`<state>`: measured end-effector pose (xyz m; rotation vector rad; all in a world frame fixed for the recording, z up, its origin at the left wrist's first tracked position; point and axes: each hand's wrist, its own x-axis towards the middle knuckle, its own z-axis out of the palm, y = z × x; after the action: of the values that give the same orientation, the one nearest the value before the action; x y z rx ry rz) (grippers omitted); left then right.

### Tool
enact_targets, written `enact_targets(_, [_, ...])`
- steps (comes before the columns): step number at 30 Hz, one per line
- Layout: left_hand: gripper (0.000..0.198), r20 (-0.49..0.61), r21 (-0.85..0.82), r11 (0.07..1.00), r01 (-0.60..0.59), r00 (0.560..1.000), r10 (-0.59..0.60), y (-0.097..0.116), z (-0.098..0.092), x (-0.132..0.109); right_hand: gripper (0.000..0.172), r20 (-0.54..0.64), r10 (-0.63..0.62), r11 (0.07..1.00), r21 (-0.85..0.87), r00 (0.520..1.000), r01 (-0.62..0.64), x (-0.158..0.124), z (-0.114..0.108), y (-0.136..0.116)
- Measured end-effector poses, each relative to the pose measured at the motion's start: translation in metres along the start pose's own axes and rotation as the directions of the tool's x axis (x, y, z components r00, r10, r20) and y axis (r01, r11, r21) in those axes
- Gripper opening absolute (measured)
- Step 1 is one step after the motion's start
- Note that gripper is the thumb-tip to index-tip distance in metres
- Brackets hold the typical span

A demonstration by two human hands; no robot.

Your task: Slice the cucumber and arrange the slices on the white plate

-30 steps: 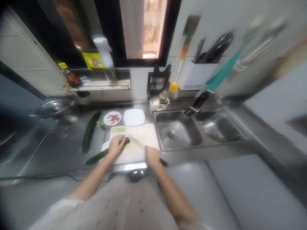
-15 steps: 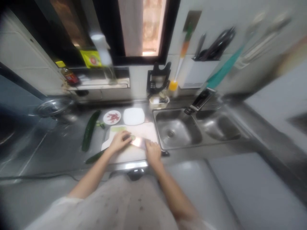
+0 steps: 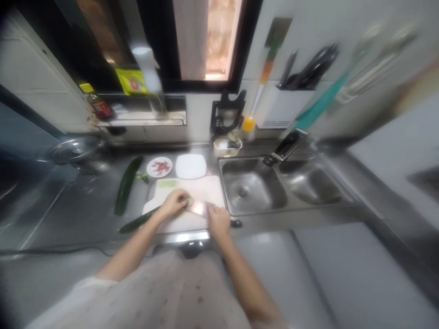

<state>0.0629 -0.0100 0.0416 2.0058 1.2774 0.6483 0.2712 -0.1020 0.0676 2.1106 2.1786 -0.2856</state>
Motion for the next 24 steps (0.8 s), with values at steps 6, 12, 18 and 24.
enact_targets(6, [0.011, -0.023, -0.013, 1.000, -0.008, 1.000, 0.008, 0.010, 0.000, -0.001, 0.045, 0.003, 0.039, 0.999, -0.015, 0.999, -0.039, -0.001, 0.002, 0.004])
enact_targets(12, [0.011, -0.171, -0.067, 0.984, 0.167, 0.969, -0.177, -0.006, 0.001, 0.010, 0.046, 0.006, 0.052, 0.998, -0.023, 0.999, -0.051, 0.000, 0.007, 0.009])
enact_targets(18, [0.019, -0.346, -0.085, 0.877, 0.474, 0.811, -0.472, -0.044, -0.003, 0.030, 0.047, -0.004, 0.075, 0.997, 0.020, 0.997, -0.075, 0.001, 0.014, 0.013])
enact_targets(24, [0.026, -0.371, -0.013, 0.816, 0.578, 0.755, -0.540, -0.059, -0.007, 0.047, 0.046, -0.003, 0.100, 0.995, 0.019, 0.995, -0.100, -0.001, 0.013, 0.014])
